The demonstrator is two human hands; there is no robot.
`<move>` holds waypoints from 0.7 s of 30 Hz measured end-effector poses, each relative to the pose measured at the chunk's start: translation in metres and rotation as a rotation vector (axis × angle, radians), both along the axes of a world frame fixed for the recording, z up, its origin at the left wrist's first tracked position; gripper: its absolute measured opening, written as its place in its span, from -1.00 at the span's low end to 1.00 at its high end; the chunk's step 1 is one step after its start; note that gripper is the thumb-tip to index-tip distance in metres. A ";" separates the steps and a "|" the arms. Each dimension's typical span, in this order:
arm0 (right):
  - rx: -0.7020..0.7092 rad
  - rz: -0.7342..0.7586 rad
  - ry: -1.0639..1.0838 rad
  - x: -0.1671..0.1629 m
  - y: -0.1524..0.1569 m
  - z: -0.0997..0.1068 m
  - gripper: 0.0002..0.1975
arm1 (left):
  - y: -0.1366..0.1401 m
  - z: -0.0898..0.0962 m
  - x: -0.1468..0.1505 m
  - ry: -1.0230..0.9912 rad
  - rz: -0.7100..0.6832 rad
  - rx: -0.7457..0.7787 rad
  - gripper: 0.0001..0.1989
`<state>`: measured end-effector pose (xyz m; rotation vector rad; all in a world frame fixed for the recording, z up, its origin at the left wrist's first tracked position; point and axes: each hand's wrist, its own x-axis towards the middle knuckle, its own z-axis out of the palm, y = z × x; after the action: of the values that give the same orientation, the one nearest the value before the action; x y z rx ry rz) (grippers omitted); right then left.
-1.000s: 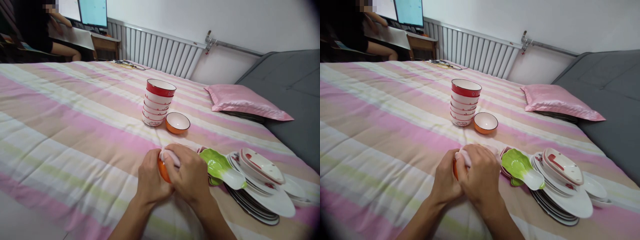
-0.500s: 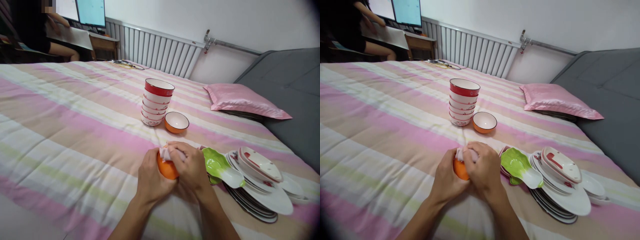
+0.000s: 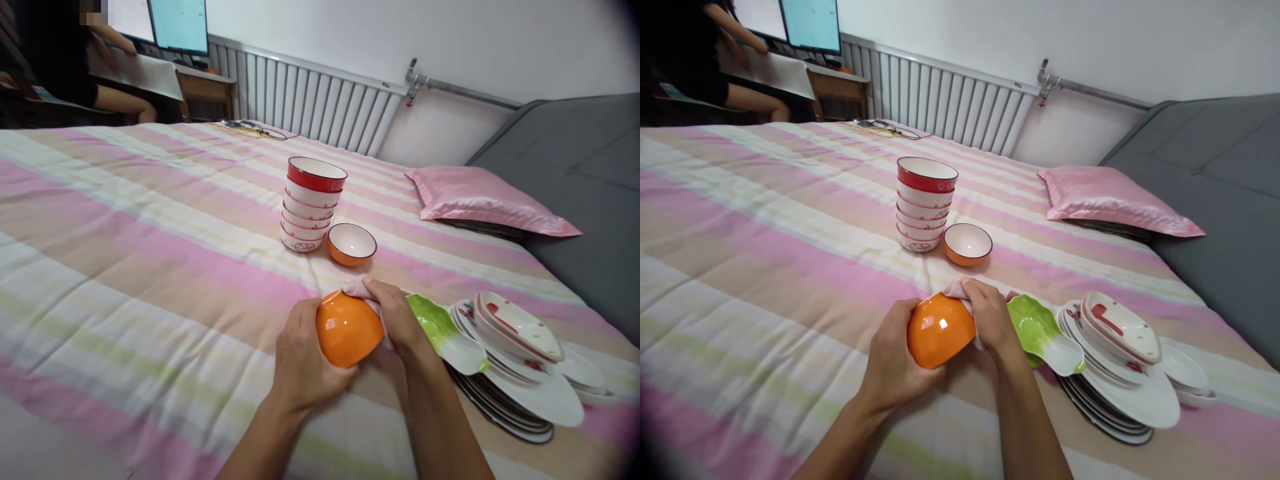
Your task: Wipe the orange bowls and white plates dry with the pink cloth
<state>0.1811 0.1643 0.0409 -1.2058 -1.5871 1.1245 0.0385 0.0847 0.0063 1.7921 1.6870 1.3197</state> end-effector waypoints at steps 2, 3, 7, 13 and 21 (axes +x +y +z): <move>0.104 0.023 -0.103 -0.004 -0.007 0.007 -0.64 | -0.001 0.000 -0.001 -0.006 0.001 -0.008 -0.37; 0.147 0.025 -0.162 -0.006 -0.012 0.011 -0.64 | -0.001 0.000 -0.002 -0.011 0.002 -0.016 -0.37; 0.263 -0.074 -0.442 -0.018 -0.031 0.022 -0.68 | -0.001 0.000 -0.002 -0.019 0.019 -0.031 -0.41; 0.443 -0.177 -0.719 -0.040 -0.054 0.024 -0.75 | -0.001 0.003 -0.001 -0.050 0.025 -0.058 -0.61; 0.669 -0.203 -0.826 -0.059 -0.069 0.011 -0.77 | 0.001 -0.001 -0.002 -0.063 0.065 -0.105 -0.95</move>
<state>0.1217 0.0955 0.0518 -1.3689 -2.1212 -0.1218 0.0362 0.0860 0.0054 1.6330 1.7604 1.2753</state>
